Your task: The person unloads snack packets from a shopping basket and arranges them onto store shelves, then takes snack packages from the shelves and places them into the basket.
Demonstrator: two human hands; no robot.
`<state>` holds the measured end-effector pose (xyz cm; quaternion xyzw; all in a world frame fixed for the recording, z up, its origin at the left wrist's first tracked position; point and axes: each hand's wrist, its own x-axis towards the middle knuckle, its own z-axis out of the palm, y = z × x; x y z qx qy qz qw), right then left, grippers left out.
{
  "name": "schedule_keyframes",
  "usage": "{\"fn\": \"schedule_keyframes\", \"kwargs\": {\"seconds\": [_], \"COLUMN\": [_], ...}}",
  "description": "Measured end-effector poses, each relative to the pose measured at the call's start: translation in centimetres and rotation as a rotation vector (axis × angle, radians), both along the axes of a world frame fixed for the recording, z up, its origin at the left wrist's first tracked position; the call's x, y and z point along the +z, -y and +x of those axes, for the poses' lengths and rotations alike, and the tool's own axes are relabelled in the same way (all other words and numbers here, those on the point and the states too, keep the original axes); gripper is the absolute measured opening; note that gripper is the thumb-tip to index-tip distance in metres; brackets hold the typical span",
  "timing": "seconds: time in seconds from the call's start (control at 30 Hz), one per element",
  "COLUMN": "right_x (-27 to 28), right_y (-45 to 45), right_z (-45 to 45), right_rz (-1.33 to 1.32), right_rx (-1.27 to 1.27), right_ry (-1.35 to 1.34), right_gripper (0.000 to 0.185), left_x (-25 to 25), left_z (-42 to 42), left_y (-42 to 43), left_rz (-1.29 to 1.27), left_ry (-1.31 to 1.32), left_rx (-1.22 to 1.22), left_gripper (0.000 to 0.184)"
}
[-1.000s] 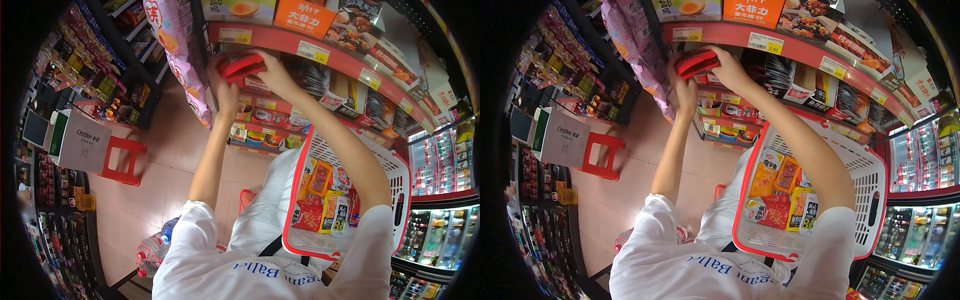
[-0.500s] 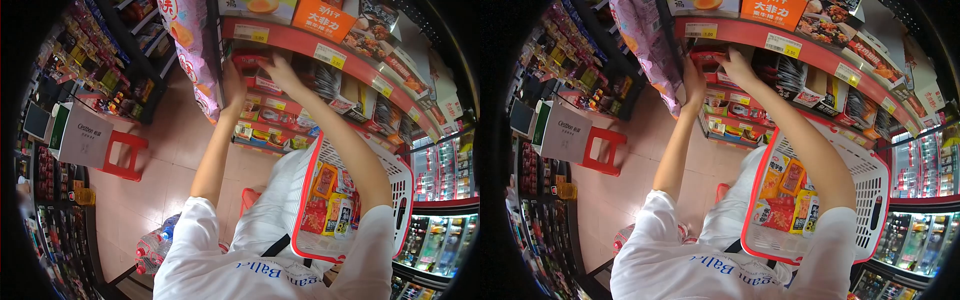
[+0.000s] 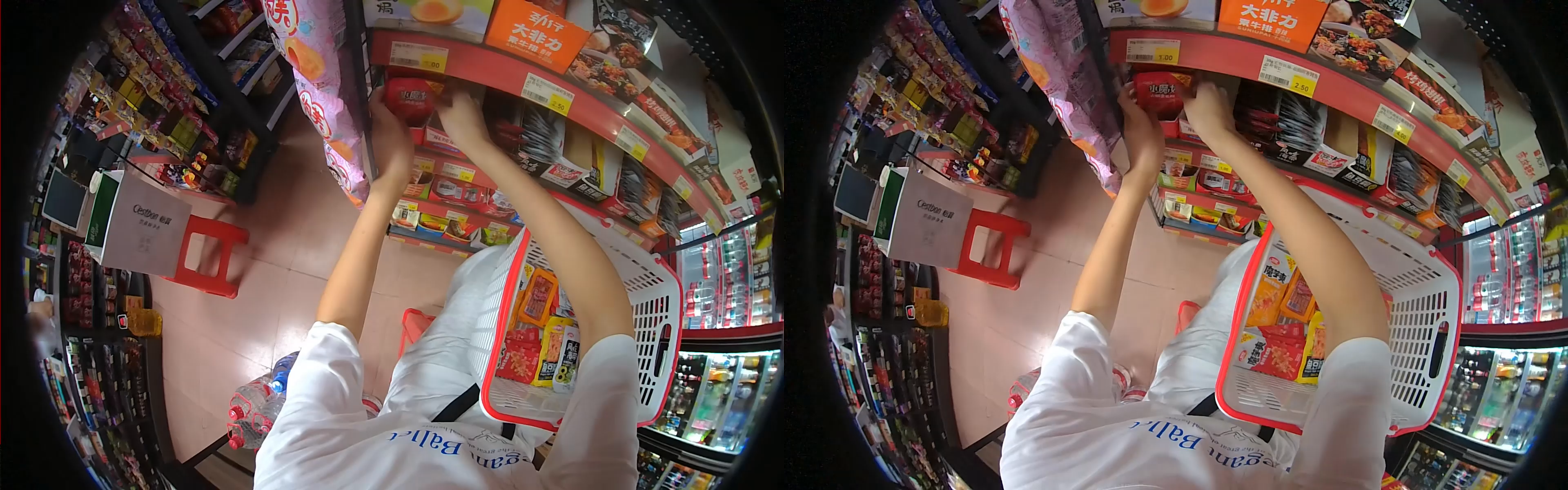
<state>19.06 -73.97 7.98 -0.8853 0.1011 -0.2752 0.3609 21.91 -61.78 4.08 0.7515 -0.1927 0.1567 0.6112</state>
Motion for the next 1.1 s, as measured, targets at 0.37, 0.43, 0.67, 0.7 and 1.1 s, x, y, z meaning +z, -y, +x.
{"fn": "schedule_keyframes", "kwargs": {"seconds": [0.37,0.43,0.67,0.7,1.1], "right_x": [-2.2,-0.2,0.2,0.7,-1.8], "right_y": [0.3,-1.0,-0.8,-1.1,-1.2], "right_z": [1.3,-0.4,-1.1,-1.5,0.2], "right_rz": [-0.283,-0.184,-0.031,-0.034,-0.065], "right_rx": [-0.021,-0.039,0.048,0.040,-0.015], "right_ry": [0.305,0.019,0.075,-0.014,-0.105], "right_gripper": [0.037,0.033,0.032,0.031,0.030], "left_x": [-1.0,-0.6,-0.6,-0.7,-1.0], "left_z": [0.6,0.4,-0.5,-0.6,-1.5], "left_y": [1.0,0.9,0.7,0.6,0.6], "left_rz": [0.327,0.280,0.040,0.040,0.145], "left_ry": [0.203,0.199,0.147,0.147,0.405], "left_rx": [0.214,0.155,0.016,0.016,0.142], "left_gripper": [0.056,0.061,0.076,0.076,0.072]}}
